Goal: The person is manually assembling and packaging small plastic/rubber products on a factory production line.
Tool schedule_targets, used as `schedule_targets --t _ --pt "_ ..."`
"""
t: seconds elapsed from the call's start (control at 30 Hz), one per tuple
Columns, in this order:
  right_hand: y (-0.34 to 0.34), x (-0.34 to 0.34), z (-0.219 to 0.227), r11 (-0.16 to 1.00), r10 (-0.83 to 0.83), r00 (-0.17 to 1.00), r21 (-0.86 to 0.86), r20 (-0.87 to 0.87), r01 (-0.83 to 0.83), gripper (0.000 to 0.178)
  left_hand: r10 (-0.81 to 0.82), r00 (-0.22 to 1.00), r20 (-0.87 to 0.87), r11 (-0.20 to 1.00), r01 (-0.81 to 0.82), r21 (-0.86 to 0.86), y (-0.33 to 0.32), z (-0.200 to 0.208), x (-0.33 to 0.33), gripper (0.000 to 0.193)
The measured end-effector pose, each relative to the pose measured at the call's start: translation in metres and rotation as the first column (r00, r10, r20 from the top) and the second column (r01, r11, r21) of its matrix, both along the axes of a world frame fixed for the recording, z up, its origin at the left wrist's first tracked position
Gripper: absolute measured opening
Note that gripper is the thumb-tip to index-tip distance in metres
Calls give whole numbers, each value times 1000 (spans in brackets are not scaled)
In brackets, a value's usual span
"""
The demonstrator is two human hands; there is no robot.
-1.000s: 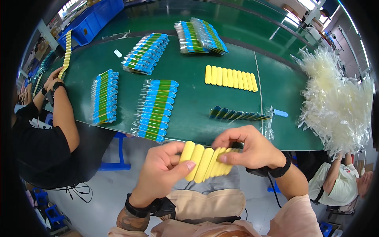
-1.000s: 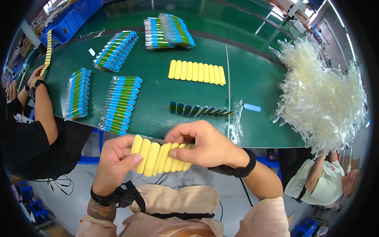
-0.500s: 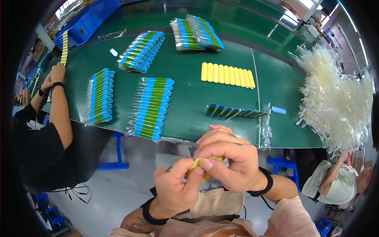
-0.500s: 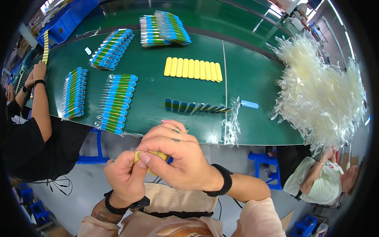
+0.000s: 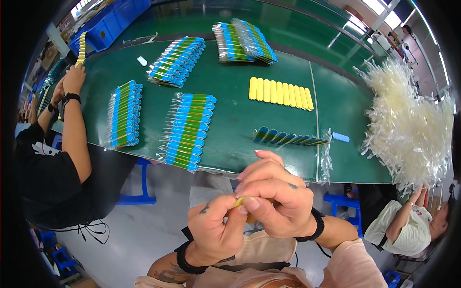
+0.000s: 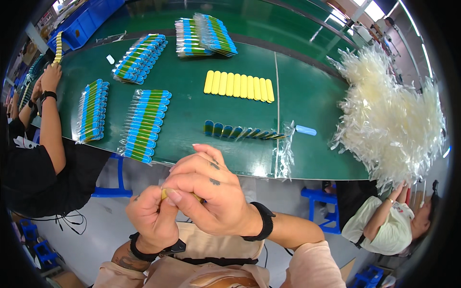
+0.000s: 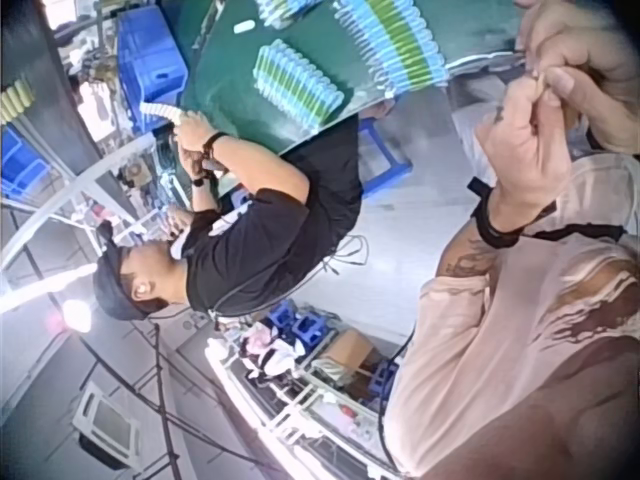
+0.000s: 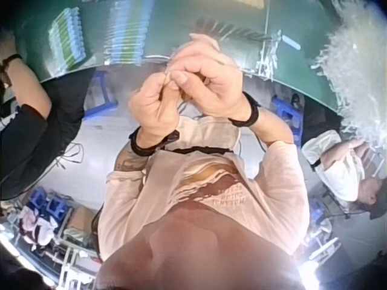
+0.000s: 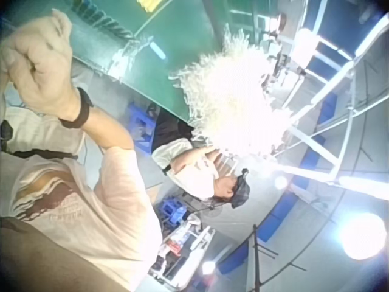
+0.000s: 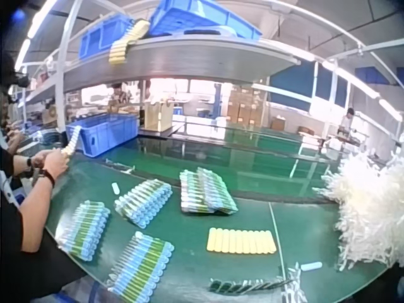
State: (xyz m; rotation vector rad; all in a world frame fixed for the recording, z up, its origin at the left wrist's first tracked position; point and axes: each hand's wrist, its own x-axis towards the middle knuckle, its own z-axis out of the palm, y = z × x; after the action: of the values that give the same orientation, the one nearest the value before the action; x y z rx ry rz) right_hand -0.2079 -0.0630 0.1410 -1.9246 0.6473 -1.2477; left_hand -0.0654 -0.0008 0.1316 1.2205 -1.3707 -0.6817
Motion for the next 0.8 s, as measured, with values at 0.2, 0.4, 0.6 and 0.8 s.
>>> schedule_targets --t 0.2,0.4,0.6,0.8 --pt "0 2 -4 1000 -3 999 -9 42 4 9 -19 998 62 1000 20 -10 1 0 1 10" --pt "3 3 -8 999 6 993 51 116 -12 14 0 999 42 1000 -1 9 -1 0 1 9" --pt "0 -2 -5 1000 0 996 22 93 -2 13 -22 999 50 999 24 -42 -5 1 -1 7" --pt "0 0 -7 1000 0 995 21 104 -3 8 24 1000 -7 999 -25 -35 -5 2 -9 15"
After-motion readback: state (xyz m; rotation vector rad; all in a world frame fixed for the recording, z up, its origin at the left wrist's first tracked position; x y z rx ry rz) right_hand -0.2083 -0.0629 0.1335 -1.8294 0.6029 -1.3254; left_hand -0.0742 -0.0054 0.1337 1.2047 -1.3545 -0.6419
